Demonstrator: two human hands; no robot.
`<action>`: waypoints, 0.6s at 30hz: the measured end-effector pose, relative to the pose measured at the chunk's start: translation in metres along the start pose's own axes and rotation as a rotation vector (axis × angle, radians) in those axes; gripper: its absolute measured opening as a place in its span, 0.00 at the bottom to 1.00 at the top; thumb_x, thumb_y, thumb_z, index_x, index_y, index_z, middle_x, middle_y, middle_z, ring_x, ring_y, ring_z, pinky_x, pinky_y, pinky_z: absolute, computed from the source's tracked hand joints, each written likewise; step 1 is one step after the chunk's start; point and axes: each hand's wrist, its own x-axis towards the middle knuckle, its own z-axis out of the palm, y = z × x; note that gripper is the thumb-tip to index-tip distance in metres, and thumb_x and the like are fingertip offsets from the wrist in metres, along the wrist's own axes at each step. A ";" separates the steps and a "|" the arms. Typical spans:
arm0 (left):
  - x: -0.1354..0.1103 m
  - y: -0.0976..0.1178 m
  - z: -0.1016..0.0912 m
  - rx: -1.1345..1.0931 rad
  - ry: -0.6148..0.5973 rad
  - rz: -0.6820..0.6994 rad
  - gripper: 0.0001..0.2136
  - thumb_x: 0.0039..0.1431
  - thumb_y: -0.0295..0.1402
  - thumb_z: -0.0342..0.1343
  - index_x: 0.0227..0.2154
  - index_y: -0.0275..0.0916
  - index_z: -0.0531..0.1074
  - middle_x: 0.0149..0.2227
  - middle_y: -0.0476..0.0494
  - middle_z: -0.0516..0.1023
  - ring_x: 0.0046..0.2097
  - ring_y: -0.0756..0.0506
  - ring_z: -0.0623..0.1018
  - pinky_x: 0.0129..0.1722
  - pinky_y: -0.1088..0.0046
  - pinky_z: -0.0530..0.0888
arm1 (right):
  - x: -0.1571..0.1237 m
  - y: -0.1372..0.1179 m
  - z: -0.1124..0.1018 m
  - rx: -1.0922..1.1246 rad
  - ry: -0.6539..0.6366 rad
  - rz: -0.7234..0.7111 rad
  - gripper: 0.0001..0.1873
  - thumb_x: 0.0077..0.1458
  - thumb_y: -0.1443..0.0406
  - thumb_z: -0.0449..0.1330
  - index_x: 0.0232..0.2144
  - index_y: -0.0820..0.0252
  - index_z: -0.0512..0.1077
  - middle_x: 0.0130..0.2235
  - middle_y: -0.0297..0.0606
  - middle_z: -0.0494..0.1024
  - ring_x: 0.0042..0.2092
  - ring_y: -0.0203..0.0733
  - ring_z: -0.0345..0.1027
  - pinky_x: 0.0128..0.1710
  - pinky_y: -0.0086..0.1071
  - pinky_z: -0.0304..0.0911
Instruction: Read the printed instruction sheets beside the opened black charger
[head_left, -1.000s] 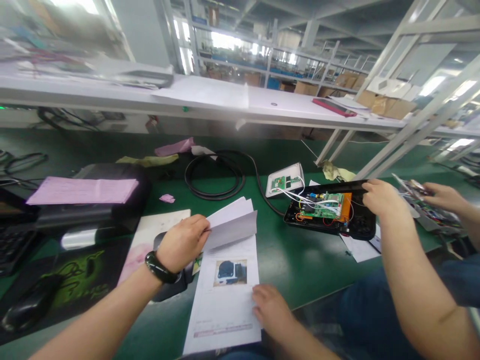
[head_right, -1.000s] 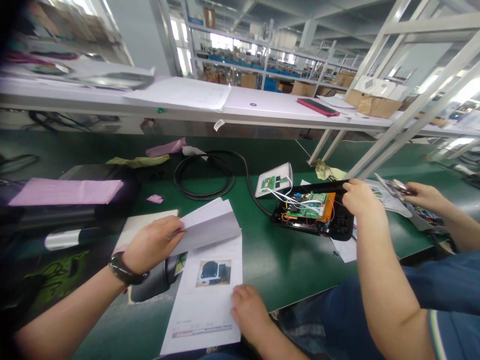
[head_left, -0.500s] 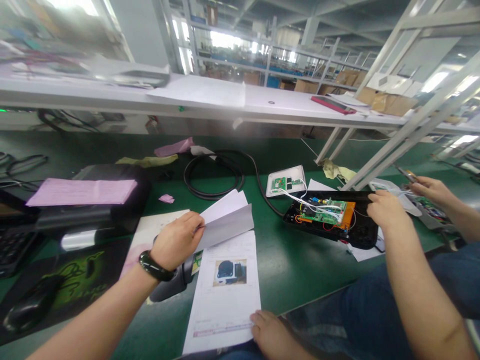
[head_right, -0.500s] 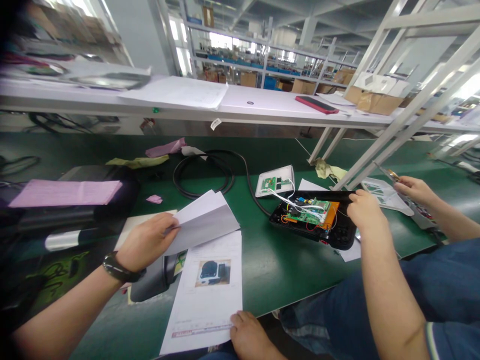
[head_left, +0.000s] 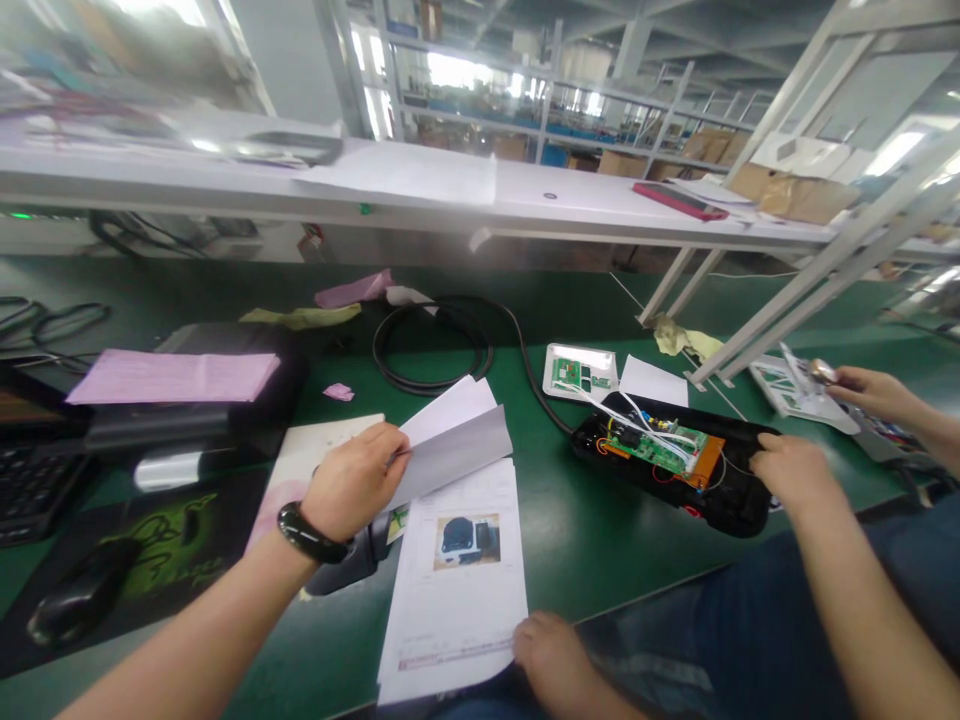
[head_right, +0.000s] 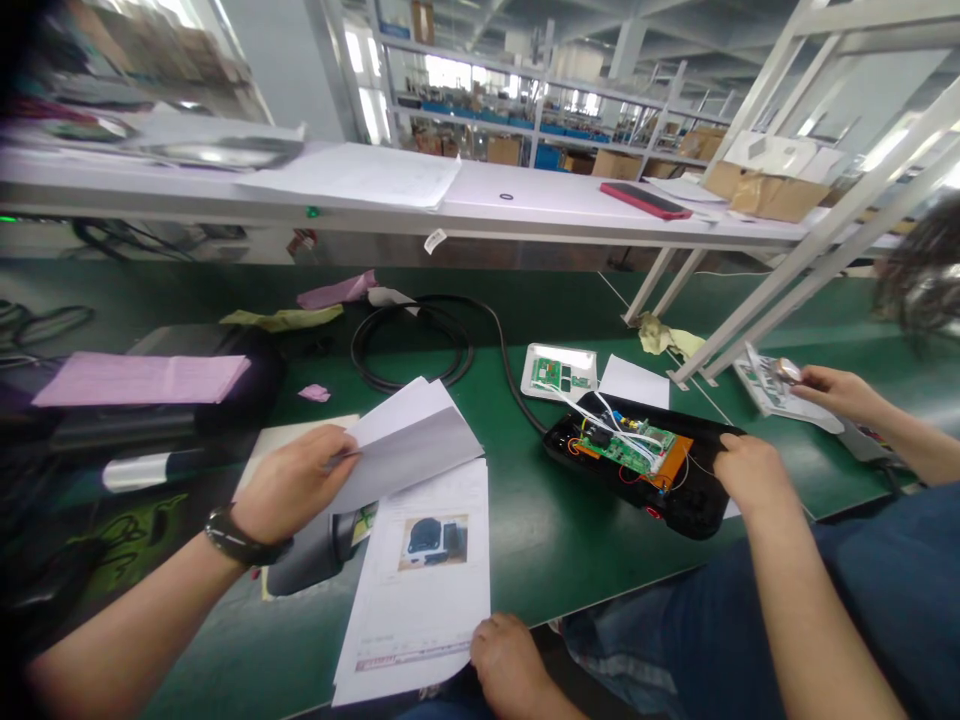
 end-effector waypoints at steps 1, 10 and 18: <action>-0.001 -0.001 0.000 -0.001 0.000 -0.002 0.08 0.61 0.35 0.44 0.33 0.39 0.65 0.38 0.47 0.69 0.38 0.47 0.70 0.36 0.70 0.65 | 0.004 -0.008 -0.002 0.053 -0.008 0.037 0.17 0.45 0.67 0.56 0.09 0.62 0.59 0.17 0.35 0.52 0.20 0.29 0.37 0.23 0.23 0.27; -0.003 -0.006 0.001 -0.023 0.056 0.012 0.07 0.61 0.35 0.44 0.33 0.39 0.66 0.37 0.47 0.69 0.38 0.48 0.70 0.37 0.71 0.65 | -0.046 -0.273 0.097 0.518 -0.401 0.248 0.14 0.57 0.56 0.51 0.33 0.58 0.71 0.38 0.38 0.74 0.38 0.30 0.66 0.39 0.28 0.66; -0.003 -0.006 0.001 -0.025 0.031 0.020 0.06 0.60 0.34 0.45 0.33 0.39 0.65 0.36 0.47 0.68 0.38 0.47 0.69 0.37 0.71 0.65 | 0.003 -0.324 0.133 0.586 -0.244 0.383 0.06 0.54 0.66 0.55 0.30 0.56 0.72 0.33 0.34 0.76 0.36 0.34 0.68 0.39 0.29 0.63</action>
